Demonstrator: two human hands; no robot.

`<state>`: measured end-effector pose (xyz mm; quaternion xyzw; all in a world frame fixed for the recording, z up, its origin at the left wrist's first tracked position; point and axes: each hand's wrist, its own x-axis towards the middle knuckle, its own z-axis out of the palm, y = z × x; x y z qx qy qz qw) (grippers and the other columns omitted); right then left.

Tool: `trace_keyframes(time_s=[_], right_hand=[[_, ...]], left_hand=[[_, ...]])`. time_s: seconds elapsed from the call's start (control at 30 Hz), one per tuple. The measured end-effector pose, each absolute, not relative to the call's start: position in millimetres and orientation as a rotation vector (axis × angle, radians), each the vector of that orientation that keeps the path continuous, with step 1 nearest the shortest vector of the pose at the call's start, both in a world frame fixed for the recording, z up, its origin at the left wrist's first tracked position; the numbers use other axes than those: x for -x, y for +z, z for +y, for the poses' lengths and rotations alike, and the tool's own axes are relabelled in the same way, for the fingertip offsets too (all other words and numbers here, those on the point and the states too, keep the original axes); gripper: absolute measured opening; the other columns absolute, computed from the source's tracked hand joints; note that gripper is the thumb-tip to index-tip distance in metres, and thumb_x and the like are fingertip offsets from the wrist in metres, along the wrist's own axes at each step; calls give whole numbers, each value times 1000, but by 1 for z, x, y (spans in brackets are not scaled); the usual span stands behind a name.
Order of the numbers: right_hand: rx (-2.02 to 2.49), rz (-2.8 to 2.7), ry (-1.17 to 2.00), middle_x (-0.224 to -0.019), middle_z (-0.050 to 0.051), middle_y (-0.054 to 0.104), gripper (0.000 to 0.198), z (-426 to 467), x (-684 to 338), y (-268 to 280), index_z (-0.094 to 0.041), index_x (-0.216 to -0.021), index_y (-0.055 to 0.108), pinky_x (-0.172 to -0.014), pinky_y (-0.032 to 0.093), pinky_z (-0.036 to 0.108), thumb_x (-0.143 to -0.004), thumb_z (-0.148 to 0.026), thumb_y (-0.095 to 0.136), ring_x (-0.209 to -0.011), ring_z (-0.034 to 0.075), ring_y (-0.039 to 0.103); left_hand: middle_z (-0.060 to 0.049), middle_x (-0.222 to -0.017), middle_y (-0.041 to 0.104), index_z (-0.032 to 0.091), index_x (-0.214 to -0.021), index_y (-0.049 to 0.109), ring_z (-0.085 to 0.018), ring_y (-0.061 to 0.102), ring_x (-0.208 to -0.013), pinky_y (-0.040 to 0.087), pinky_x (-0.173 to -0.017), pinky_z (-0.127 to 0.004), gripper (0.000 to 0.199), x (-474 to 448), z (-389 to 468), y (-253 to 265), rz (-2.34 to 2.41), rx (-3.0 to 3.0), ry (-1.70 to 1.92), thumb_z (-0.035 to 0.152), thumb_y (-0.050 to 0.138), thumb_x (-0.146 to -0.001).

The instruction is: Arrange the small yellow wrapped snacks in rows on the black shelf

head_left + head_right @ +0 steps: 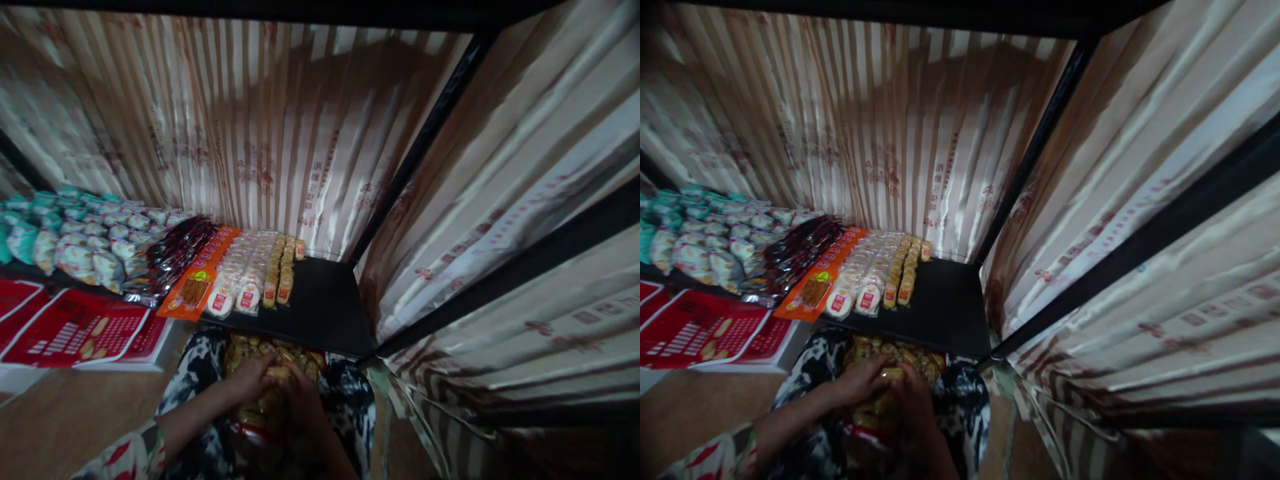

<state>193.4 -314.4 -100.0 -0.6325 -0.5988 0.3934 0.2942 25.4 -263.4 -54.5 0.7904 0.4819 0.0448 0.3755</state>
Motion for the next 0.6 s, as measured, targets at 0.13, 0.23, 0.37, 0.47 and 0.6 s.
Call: trace_keyframes(time_s=[0.13,0.23,0.37,0.47,0.6], right_hand=[[1497,-1116,1296,-82,5,71,41,-305,-196,-92,-20,-100,60,-69,52,36,-70,-48,57,-74,22,65],[1344,-864,1310,-76,4,70,44,-297,-199,-82,-19,-88,61,-67,52,35,-60,-52,67,-70,21,64],[1356,-693,1261,-71,2,67,47,-289,-204,-68,-18,-89,60,-56,49,28,-56,-51,71,-62,16,61],[1349,-624,1273,-73,1,67,53,-284,-206,-64,-18,-93,59,-54,48,25,-53,-48,74,-60,14,59],[1300,-568,1313,-77,3,67,57,-277,-202,-65,-17,-100,56,-57,49,26,-55,-47,74,-63,15,61]], left_hand=[[-3,-96,66,19,-106,58,-18,59,-88,43,-79,-26,34,-28,-248,-42,1220,-1769,397,29,53,-74],[1,-75,62,15,-100,59,-12,55,-68,43,-64,-21,31,-37,-240,-42,1192,-1519,508,23,57,-70],[4,-67,57,14,-93,58,-9,52,-59,41,-58,-19,26,-54,-246,-48,1175,-1191,660,21,60,-68],[2,-73,59,15,-94,55,-7,53,-57,41,-53,-17,26,-66,-256,-51,1203,-956,727,25,60,-71],[2,-76,60,17,-96,53,-6,53,-53,40,-47,-15,27,-72,-258,-49,1273,-788,743,31,62,-74]])
